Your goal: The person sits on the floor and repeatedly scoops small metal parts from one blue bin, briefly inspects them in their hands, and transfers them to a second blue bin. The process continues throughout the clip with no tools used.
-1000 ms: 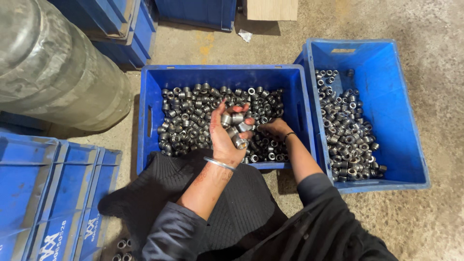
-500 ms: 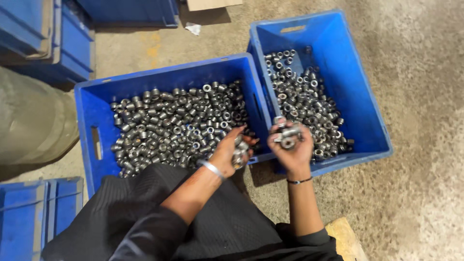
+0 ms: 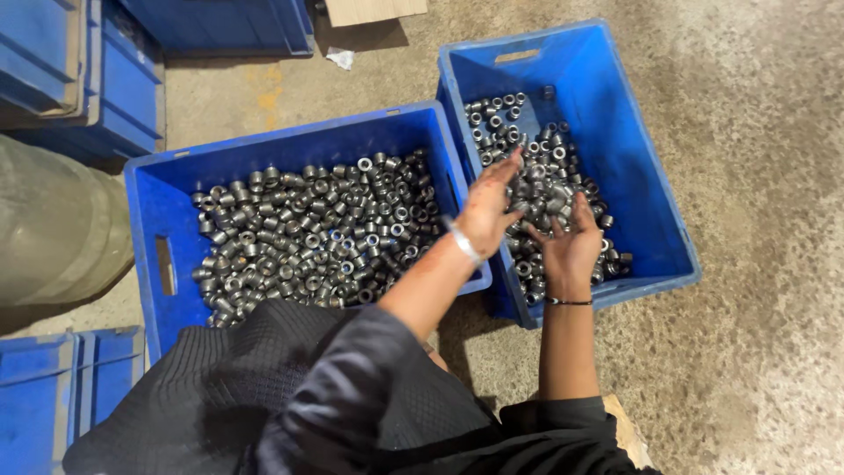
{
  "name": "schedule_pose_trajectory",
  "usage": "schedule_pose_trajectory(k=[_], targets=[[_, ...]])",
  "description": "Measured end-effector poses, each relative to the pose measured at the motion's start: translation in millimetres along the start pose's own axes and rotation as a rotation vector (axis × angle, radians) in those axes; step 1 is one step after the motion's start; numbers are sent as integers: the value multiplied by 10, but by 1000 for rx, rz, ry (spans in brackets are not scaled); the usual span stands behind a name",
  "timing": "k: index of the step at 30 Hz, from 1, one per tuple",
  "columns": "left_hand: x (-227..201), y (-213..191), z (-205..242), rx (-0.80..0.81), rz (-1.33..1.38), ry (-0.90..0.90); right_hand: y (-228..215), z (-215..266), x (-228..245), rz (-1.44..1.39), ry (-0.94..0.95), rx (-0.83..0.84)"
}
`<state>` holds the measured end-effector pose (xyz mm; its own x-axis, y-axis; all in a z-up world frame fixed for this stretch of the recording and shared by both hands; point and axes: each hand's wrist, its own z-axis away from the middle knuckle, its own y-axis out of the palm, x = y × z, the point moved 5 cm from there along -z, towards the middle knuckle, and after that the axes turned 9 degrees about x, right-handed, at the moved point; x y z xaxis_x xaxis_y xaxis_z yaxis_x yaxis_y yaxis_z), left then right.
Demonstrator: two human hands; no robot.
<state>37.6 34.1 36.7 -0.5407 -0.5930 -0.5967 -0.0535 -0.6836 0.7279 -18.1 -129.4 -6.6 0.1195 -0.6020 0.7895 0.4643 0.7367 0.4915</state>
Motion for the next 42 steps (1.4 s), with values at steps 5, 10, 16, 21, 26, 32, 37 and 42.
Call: schedule_pose_trajectory(k=[5, 10, 16, 21, 26, 32, 37, 42], targets=[[-715, -519, 1223, 48, 106, 179, 703, 205, -299, 357, -268, 213], [-1218, -1166, 2210, -260, 254, 253, 1673, 302, -1154, 1112, -307, 857], [-1393, -1532, 2421, -340, 343, 331, 1938, 404, -3014, 1893, -225, 1753], [-1452, -1626, 2351, -332, 337, 320, 1814, 504, -4015, 2064, -427, 2076], [-1568, -1629, 2423, -299, 370, 358, 2689, 1066, -3705, 2917, -577, 536], [-1633, -1646, 2450, -310, 405, 362, 3361, 1783, -2768, 3471, -182, 111], [-1653, -1664, 2471, -310, 423, 371, 3505, 1786, -2633, 2970, -539, -78], [-1620, -1612, 2435, -329, 391, 389, 3065, 1497, -3108, 3209, -699, -72]])
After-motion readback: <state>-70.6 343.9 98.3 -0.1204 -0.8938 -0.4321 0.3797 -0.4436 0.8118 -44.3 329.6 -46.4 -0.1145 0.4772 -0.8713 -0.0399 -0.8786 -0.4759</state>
